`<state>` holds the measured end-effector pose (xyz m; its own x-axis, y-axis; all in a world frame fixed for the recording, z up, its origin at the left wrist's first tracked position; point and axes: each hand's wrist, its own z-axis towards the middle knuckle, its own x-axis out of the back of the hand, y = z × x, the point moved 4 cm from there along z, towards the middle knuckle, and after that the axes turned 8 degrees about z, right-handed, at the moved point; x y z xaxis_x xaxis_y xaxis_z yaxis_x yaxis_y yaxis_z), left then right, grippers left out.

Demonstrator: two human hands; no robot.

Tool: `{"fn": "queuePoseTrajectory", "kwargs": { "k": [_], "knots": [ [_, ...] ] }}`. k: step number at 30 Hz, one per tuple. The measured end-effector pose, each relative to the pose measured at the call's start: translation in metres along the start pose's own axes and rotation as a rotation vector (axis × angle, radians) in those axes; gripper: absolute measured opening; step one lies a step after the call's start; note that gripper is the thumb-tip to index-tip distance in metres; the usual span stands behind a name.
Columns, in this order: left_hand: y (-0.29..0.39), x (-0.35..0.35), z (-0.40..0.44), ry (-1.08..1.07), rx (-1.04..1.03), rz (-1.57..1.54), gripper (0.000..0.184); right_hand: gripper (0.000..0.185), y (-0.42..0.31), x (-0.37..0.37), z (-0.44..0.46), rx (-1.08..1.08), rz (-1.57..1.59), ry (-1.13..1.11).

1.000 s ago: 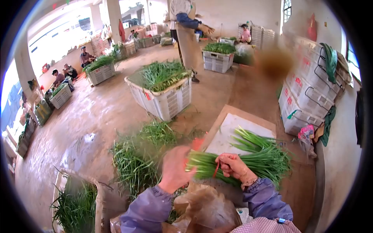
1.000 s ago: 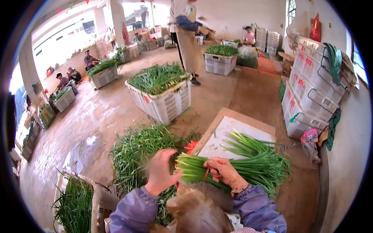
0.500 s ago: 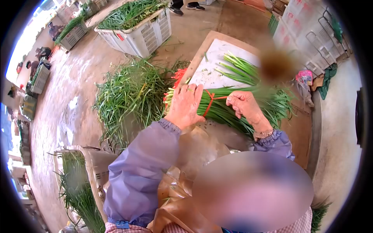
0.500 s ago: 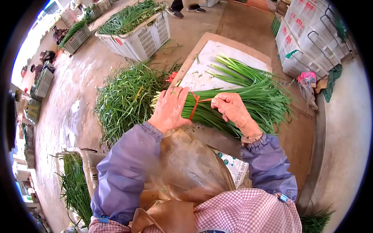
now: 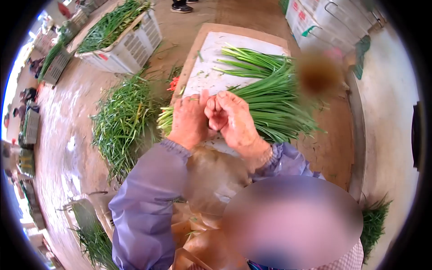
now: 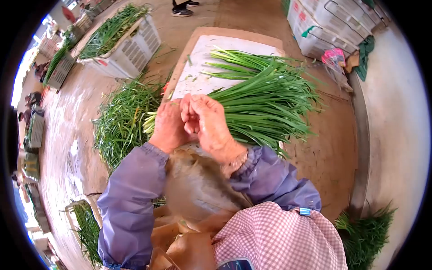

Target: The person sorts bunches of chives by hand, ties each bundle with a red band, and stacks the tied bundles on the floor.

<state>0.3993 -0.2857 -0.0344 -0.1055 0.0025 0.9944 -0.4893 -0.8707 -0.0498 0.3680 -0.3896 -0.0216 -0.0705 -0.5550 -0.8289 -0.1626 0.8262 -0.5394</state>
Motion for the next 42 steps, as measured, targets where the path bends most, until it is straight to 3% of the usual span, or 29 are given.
{"fn": "queuePoseTrajectory", "kwargs": {
  "k": [2,3,7,9,10,12,16,18,20,21,23,26,27,28,30,36,37,40,42],
  "knots": [
    [-0.004,-0.004,0.004,0.088,0.007,0.05,0.077,0.031,0.01,0.008,-0.017,-0.031,0.013,0.026],
    [-0.006,-0.003,0.005,0.119,-0.025,0.053,0.073,0.03,0.02,0.02,-0.036,-0.069,-0.137,-0.054],
    [0.001,0.004,0.008,-0.003,-0.03,0.04,0.08,0.029,0.02,0.052,-0.054,-0.172,-0.139,-0.065],
    [0.0,0.002,0.005,0.077,0.008,0.058,0.082,0.022,0.018,0.044,-0.052,0.039,-0.665,-0.291],
    [0.001,0.004,0.003,0.082,-0.001,0.063,0.082,0.022,0.016,0.039,-0.056,0.05,-0.662,-0.289],
    [0.004,0.004,0.001,0.069,0.004,0.048,0.085,0.009,0.001,0.014,-0.078,0.603,-1.068,-0.565],
    [0.009,0.008,-0.004,0.099,-0.04,0.117,0.085,0.013,-0.042,0.029,-0.122,0.665,-1.412,-0.368],
    [0.01,0.008,-0.005,0.08,-0.044,0.093,0.087,0.013,-0.061,0.052,-0.133,0.677,-1.337,-0.325],
    [0.012,0.01,-0.007,0.14,-0.063,0.101,0.091,0.011,-0.082,0.074,-0.136,0.529,-1.267,0.142],
    [0.011,0.008,-0.008,0.08,-0.068,0.098,0.094,0.011,-0.087,0.075,-0.134,0.533,-1.266,0.144],
    [0.01,0.004,-0.01,0.131,-0.083,0.119,0.094,0.013,-0.103,0.08,-0.119,0.341,-0.973,0.33],
    [0.012,0.005,-0.015,0.169,-0.102,0.152,0.089,0.018,-0.093,0.083,-0.089,0.252,-1.038,0.262],
    [0.012,0.006,-0.016,0.157,-0.108,0.161,0.084,0.021,-0.089,0.082,-0.08,0.402,-1.29,0.144],
    [0.012,0.005,-0.017,0.155,-0.111,0.167,0.084,0.021,-0.084,0.084,-0.075,0.404,-1.284,0.145],
    [0.011,0.002,-0.017,0.198,-0.119,0.164,0.081,0.023,-0.078,0.079,-0.071,0.614,-1.438,0.039],
    [0.012,0.001,-0.017,0.213,-0.125,0.151,0.075,0.027,-0.101,0.059,-0.102,0.846,-1.12,0.133],
    [0.013,0.0,-0.018,0.209,-0.124,0.145,0.075,0.027,-0.11,0.071,-0.101,0.695,-0.904,0.288],
    [0.012,0.002,-0.017,0.221,-0.124,0.132,0.072,0.016,-0.152,0.088,-0.099,0.66,-0.71,0.506],
    [0.012,0.0,-0.017,0.209,-0.119,0.149,0.07,0.011,-0.169,0.097,-0.093,0.581,-0.741,0.402]
  ]
}}
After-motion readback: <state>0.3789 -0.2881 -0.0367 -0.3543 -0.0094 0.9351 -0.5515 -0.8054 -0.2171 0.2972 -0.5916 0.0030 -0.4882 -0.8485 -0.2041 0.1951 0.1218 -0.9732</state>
